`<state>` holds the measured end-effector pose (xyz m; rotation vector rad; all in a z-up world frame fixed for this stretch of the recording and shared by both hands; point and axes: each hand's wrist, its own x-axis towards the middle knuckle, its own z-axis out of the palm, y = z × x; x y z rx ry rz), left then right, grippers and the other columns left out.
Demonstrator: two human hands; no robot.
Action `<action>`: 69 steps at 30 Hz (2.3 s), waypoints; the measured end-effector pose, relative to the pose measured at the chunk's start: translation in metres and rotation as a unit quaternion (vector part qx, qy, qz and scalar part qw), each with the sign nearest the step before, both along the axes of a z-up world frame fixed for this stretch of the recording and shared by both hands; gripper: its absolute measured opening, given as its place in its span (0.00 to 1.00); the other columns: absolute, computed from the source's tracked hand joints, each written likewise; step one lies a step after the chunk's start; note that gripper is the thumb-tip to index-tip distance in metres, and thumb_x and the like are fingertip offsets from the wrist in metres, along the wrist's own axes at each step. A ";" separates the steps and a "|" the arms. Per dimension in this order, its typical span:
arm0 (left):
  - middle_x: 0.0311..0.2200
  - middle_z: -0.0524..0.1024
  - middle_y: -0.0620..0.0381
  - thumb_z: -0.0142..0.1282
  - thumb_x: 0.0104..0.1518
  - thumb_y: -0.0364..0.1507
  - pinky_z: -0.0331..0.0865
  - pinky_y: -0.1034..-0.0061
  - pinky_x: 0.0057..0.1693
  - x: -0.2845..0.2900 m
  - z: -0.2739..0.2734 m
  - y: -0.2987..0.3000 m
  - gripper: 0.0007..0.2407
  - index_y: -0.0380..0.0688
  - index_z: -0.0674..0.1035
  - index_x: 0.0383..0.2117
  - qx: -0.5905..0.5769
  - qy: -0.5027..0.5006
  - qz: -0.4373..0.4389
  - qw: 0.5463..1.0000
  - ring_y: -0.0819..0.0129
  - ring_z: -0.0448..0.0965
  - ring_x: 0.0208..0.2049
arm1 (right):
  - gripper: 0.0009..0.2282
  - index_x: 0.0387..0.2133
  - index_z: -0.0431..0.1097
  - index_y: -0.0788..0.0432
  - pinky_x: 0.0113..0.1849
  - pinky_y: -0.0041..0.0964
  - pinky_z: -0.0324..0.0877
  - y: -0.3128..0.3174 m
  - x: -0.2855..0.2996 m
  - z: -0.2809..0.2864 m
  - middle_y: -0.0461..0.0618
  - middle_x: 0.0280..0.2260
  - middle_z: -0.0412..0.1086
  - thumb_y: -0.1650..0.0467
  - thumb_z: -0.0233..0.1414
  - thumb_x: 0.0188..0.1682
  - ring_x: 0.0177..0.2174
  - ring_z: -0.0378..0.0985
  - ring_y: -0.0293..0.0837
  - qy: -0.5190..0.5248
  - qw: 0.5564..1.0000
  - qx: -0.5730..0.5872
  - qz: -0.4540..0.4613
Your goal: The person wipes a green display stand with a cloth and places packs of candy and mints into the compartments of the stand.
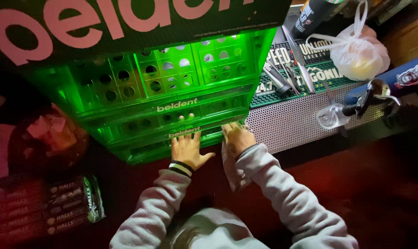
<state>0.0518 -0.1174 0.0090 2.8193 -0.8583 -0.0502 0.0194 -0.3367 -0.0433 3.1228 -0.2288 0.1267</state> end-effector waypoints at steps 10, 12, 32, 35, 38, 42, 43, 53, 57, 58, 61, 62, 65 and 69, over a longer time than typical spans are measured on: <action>0.72 0.50 0.45 0.67 0.34 0.61 0.41 0.43 0.73 0.002 0.017 -0.003 0.53 0.51 0.56 0.70 0.023 0.049 0.003 0.999 0.46 0.45 0.74 | 0.17 0.26 0.75 0.47 0.38 0.55 0.77 0.029 0.033 -0.004 0.49 0.25 0.77 0.55 0.43 0.53 0.33 0.82 0.58 0.085 0.991 0.097 0.038; 0.72 0.52 0.46 0.67 0.33 0.61 0.40 0.44 0.74 0.003 0.013 -0.004 0.55 0.51 0.55 0.71 0.027 0.070 0.005 0.997 0.48 0.46 0.74 | 0.16 0.23 0.72 0.49 0.37 0.55 0.77 0.025 0.032 -0.025 0.49 0.22 0.75 0.55 0.45 0.53 0.31 0.82 0.58 0.063 0.992 0.102 0.039; 0.58 0.67 0.56 0.56 0.44 0.53 0.59 0.50 0.63 0.008 -0.069 0.005 0.30 0.56 0.77 0.53 0.086 0.033 0.000 0.996 0.57 0.65 0.60 | 0.13 0.22 0.78 0.52 0.43 0.51 0.66 0.084 0.063 0.099 0.57 0.25 0.75 0.59 0.52 0.47 0.33 0.78 0.53 -0.248 0.964 -0.010 0.092; 0.63 0.60 0.58 0.58 0.38 0.59 0.56 0.47 0.67 0.012 -0.033 -0.001 0.40 0.55 0.70 0.60 0.149 0.094 -0.019 0.984 0.59 0.57 0.66 | 0.14 0.24 0.78 0.53 0.46 0.53 0.63 0.081 0.063 0.099 0.58 0.27 0.75 0.57 0.51 0.47 0.36 0.77 0.56 -0.230 0.971 -0.009 0.069; 0.47 0.72 0.47 0.63 0.39 0.38 0.70 0.48 0.54 -0.005 -0.006 0.000 0.25 0.46 0.80 0.48 -0.035 -0.024 0.016 0.999 0.46 0.73 0.50 | 0.16 0.26 0.79 0.53 0.49 0.56 0.60 0.085 0.059 0.095 0.60 0.29 0.76 0.56 0.51 0.47 0.39 0.76 0.58 -0.208 0.977 -0.001 0.049; 0.60 0.65 0.52 0.65 0.33 0.44 0.58 0.46 0.66 0.010 -0.017 0.000 0.45 0.54 0.60 0.66 0.134 0.095 -0.034 0.986 0.51 0.64 0.62 | 0.18 0.29 0.80 0.53 0.53 0.60 0.56 0.084 0.059 0.090 0.63 0.33 0.76 0.55 0.50 0.48 0.43 0.74 0.60 -0.180 0.983 0.007 0.018; 0.54 0.71 0.51 0.60 0.38 0.44 0.65 0.50 0.57 0.008 -0.006 -0.001 0.36 0.54 0.66 0.61 0.091 0.009 -0.022 0.996 0.50 0.71 0.53 | 0.18 0.29 0.80 0.54 0.54 0.61 0.55 0.082 0.057 0.088 0.63 0.33 0.76 0.54 0.49 0.48 0.44 0.74 0.61 -0.172 0.985 0.008 0.010; 0.75 0.48 0.53 0.65 0.22 0.45 0.71 0.57 0.53 0.000 0.009 0.002 0.51 0.54 0.64 0.67 0.047 -0.088 -0.007 0.995 0.56 0.70 0.63 | 0.12 0.14 0.76 0.48 0.66 0.71 0.23 0.052 0.011 0.021 0.37 0.14 0.67 0.60 0.54 0.43 0.30 0.76 0.42 0.005 0.997 -0.054 -0.061; 0.75 0.50 0.51 0.59 0.26 0.37 0.50 0.47 0.70 -0.003 -0.008 0.005 0.50 0.49 0.59 0.71 -0.005 -0.101 -0.015 0.995 0.52 0.53 0.73 | 0.15 0.27 0.79 0.57 0.63 0.70 0.39 0.069 0.006 0.094 0.57 0.29 0.77 0.60 0.51 0.46 0.38 0.78 0.54 -0.061 0.996 0.011 -0.068; 0.75 0.49 0.51 0.60 0.26 0.37 0.48 0.46 0.71 -0.004 -0.001 0.004 0.50 0.49 0.59 0.71 -0.011 -0.105 -0.017 0.994 0.52 0.51 0.73 | 0.21 0.22 0.77 0.61 0.56 0.67 0.50 0.065 0.007 0.067 0.62 0.25 0.73 0.54 0.53 0.44 0.33 0.77 0.59 -0.139 0.989 -0.004 -0.044; 0.76 0.44 0.51 0.62 0.25 0.40 0.43 0.45 0.72 -0.002 0.001 0.003 0.53 0.49 0.56 0.72 0.011 -0.097 -0.023 0.995 0.52 0.46 0.74 | 0.26 0.18 0.77 0.64 0.49 0.63 0.61 0.065 0.010 0.049 0.67 0.23 0.72 0.50 0.57 0.39 0.30 0.75 0.63 -0.212 0.977 -0.005 -0.035; 0.76 0.41 0.51 0.63 0.24 0.42 0.40 0.45 0.73 0.000 -0.001 0.004 0.55 0.50 0.52 0.73 0.038 -0.085 -0.027 0.995 0.52 0.43 0.75 | 0.23 0.19 0.78 0.64 0.50 0.63 0.63 0.068 0.011 0.054 0.67 0.25 0.73 0.52 0.59 0.37 0.31 0.76 0.63 -0.209 0.977 0.008 -0.052; 0.76 0.37 0.51 0.65 0.34 0.36 0.37 0.42 0.73 0.002 0.021 0.005 0.51 0.51 0.49 0.73 0.109 0.008 -0.041 0.993 0.51 0.37 0.75 | 0.27 0.23 0.74 0.60 0.48 0.65 0.62 0.061 0.001 0.018 0.59 0.26 0.69 0.47 0.58 0.33 0.35 0.73 0.61 -0.198 0.979 0.048 -0.021; 0.74 0.46 0.51 0.66 0.39 0.35 0.43 0.42 0.72 0.006 0.011 0.009 0.48 0.51 0.50 0.72 0.129 0.077 -0.042 0.988 0.51 0.46 0.74 | 0.34 0.43 0.73 0.51 0.52 0.64 0.59 0.059 -0.056 -0.001 0.52 0.34 0.71 0.50 0.63 0.21 0.39 0.73 0.56 -0.187 0.979 0.081 0.003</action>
